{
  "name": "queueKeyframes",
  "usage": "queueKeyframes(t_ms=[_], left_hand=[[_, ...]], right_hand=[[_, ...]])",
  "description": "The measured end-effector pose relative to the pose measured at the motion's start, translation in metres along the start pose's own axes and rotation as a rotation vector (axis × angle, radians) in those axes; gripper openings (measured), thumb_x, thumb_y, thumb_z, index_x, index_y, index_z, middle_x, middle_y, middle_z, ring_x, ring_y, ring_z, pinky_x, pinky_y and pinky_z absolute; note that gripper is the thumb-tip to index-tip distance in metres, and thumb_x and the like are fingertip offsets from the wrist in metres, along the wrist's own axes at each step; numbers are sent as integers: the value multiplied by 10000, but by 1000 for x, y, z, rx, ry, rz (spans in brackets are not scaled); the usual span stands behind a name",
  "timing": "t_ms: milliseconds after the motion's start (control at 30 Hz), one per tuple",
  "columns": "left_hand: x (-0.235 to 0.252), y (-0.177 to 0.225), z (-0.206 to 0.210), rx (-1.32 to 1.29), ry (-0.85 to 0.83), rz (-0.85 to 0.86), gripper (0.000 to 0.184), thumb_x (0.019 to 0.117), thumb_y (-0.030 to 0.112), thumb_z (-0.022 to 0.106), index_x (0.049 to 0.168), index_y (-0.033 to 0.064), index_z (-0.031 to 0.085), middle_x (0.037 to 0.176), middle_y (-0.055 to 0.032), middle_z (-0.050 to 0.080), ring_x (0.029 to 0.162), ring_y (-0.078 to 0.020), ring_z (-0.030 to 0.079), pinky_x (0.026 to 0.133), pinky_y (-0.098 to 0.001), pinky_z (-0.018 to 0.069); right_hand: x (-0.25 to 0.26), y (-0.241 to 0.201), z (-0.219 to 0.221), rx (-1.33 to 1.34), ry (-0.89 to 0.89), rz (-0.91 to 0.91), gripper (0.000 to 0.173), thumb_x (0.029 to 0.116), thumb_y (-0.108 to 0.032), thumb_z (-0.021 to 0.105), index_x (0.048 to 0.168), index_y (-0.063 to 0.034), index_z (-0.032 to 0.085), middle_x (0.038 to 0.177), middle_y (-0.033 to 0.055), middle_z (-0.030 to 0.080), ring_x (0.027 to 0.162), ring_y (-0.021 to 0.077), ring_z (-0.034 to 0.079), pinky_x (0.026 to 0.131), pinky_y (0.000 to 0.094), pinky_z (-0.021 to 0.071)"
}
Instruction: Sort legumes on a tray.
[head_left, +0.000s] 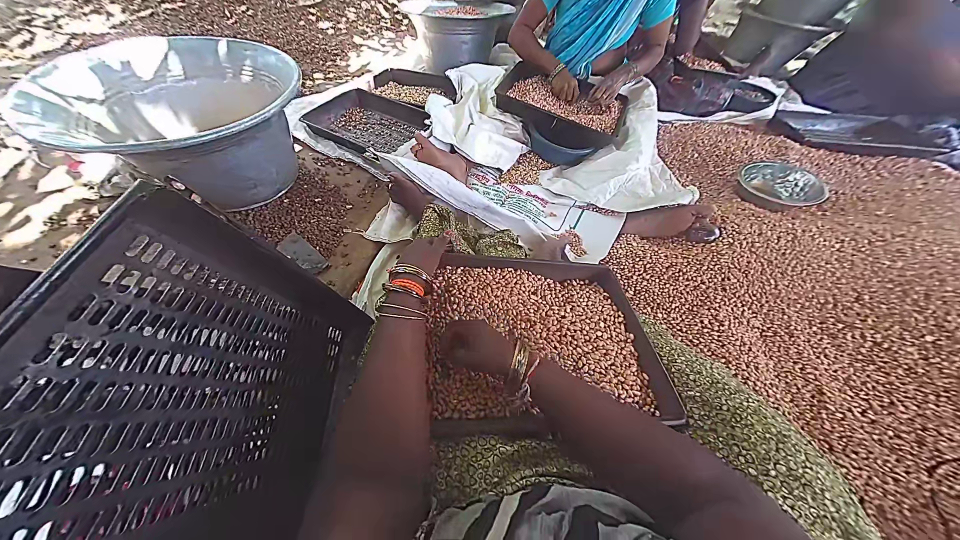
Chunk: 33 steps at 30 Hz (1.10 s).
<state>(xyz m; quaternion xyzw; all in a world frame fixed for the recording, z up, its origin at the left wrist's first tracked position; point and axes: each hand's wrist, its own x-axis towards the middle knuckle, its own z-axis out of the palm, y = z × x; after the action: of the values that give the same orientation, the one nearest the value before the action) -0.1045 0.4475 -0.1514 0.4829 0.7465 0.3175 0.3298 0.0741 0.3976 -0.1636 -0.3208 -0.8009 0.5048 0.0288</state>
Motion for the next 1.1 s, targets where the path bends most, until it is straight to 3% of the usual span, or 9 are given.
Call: queueKeyframes(t_ms=[67, 167, 333, 533, 600, 700, 767, 900, 1100], left_hand=[[10, -2, 2, 14, -10, 26, 708, 1061, 629, 359, 1216, 23, 692, 1182, -293, 671, 1147, -483, 624, 955, -708, 453], [-8, 5, 0, 53, 22, -17, 734, 1041, 671, 360, 1188, 31, 687, 1118, -279, 674, 1054, -462, 646, 884, -686, 482], [-13, 5, 0, 85, 20, -41, 764, 1027, 704, 340, 1155, 35, 686, 1050, -273, 670, 966, -452, 650, 822, -669, 492], [-16, 8, 2, 93, 36, -61, 786, 1022, 719, 325, 1183, 44, 693, 1120, -273, 678, 1045, -459, 652, 880, -683, 487], [-8, 4, 3, 110, 34, -41, 785, 1027, 712, 318, 1196, 46, 697, 1143, -266, 684, 1078, -463, 651, 908, -688, 483], [7, -1, 5, 100, 22, 1, 735, 1060, 645, 326, 1205, 27, 698, 1165, -284, 681, 1126, -481, 636, 940, -709, 459], [2, 4, 3, 83, 12, -12, 736, 1060, 646, 323, 1199, 27, 696, 1159, -292, 673, 1113, -478, 635, 929, -701, 462], [-20, 9, 1, 76, 42, -61, 799, 1013, 736, 318, 1170, 51, 698, 1116, -275, 675, 1043, -460, 648, 876, -684, 484], [-27, 7, 2, 91, 86, -35, 807, 1003, 757, 293, 1155, 77, 701, 1083, -260, 681, 1010, -446, 656, 846, -677, 493]], right_hand=[[4, -3, 10, -239, -24, -121, 206, 973, -78, 624, 1074, 65, 733, 1061, 235, 715, 1020, 332, 686, 944, 500, 530], [11, -8, 22, -422, -83, -112, 227, 1013, -135, 580, 1047, 35, 728, 1102, 235, 696, 1100, 387, 669, 956, 580, 527], [10, -9, 19, -425, -130, 8, 246, 1015, -177, 575, 1068, 23, 707, 1066, 230, 700, 1044, 396, 681, 896, 622, 528], [11, -2, 24, -408, -122, 28, 226, 990, -194, 583, 984, 4, 693, 976, 197, 696, 964, 370, 686, 825, 624, 533], [9, 0, 15, -241, -66, 8, 234, 988, -162, 597, 1019, 38, 715, 956, 194, 709, 920, 323, 690, 830, 551, 540], [5, 13, 6, 372, 64, -1, 135, 988, -105, 525, 1011, -20, 627, 746, -14, 599, 577, 42, 513, 537, 226, 427], [5, 13, 3, 394, 44, -26, 197, 975, -86, 527, 1139, -8, 604, 897, 23, 661, 692, 49, 577, 622, 231, 475], [15, 0, 18, -209, -3, -229, 230, 974, -68, 633, 1124, 88, 711, 1125, 255, 694, 1095, 350, 668, 1006, 487, 513], [17, 5, 14, -169, 14, -190, 187, 982, -57, 624, 1067, 84, 713, 1050, 213, 720, 1017, 300, 692, 961, 455, 534]])
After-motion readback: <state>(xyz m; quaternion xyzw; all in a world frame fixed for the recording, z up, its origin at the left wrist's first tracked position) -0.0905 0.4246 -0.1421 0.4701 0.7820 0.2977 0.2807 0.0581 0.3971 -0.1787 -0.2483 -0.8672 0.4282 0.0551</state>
